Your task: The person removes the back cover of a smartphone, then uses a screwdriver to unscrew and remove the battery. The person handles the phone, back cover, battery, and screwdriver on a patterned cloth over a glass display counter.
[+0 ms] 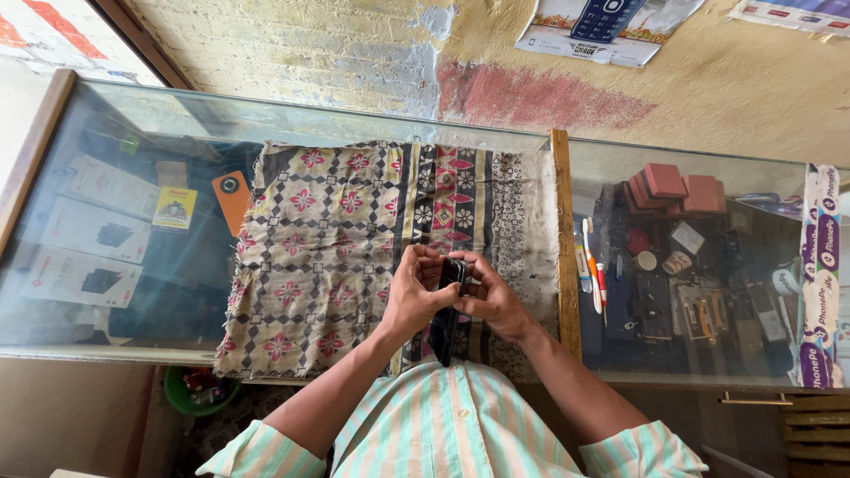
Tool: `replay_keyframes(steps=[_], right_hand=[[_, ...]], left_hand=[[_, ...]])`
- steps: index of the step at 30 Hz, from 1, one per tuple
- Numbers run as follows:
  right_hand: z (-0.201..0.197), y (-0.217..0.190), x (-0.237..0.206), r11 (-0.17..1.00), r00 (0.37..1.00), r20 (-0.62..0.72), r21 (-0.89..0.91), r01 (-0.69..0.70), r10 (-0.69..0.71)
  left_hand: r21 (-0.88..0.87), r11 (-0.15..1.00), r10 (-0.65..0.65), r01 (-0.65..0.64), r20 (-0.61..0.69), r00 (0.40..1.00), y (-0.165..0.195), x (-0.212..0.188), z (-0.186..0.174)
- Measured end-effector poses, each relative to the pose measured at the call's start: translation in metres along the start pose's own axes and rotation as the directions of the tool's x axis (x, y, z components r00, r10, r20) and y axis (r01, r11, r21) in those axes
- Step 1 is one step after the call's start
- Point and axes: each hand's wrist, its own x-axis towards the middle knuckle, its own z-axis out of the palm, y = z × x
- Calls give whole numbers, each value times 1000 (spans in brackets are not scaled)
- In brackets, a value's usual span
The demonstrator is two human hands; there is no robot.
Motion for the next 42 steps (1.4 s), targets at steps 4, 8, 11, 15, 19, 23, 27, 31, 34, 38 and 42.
replay_keyframes(steps=[4, 8, 11, 15, 19, 23, 27, 31, 34, 38, 42], right_hand=[[-4, 3, 0, 998, 998, -41, -57, 37, -39], [-4, 6, 0, 999, 998, -59, -32, 34, -36], [-2, 7, 5, 999, 994, -107, -40, 2, -6], [-2, 8, 11, 993, 983, -175, -91, -69, 52], [-1, 9, 16, 994, 979, -182, -36, -102, 94], [3, 6, 17, 986, 974, -192, -83, -142, 123], [6, -16, 12, 951, 949, -179, -121, -283, 260], [2, -41, -1, 560, 992, -5, -825, 68, -127], [6, -44, -3, 201, 860, 355, -873, 445, -366], [13, -42, 3, 250, 858, 381, -844, 475, -346], [14, -47, 4, 323, 922, 299, -872, 369, -244]], left_hand=[[62, 998, -5, 7, -33, 999, -2, 2, -5], [59, 998, 9, -6, -52, 999, -4, 5, -6], [67, 996, -52, 57, -84, 995, -2, 8, -7], [134, 985, -85, 104, -146, 986, 1, 11, -7], [223, 974, 0, 30, -134, 991, 4, 18, -10], [173, 979, -96, 112, -101, 990, 2, 24, -9], [-191, 922, -335, 337, 39, 941, -6, 31, -11], [-401, 796, -395, 453, 222, 891, -25, 39, -15], [-349, 887, -118, 303, 462, 879, -36, 36, -14], [-299, 816, -280, 495, 546, 790, -42, 27, -7], [-406, 543, -467, 735, 582, 666, -47, 17, -3]])
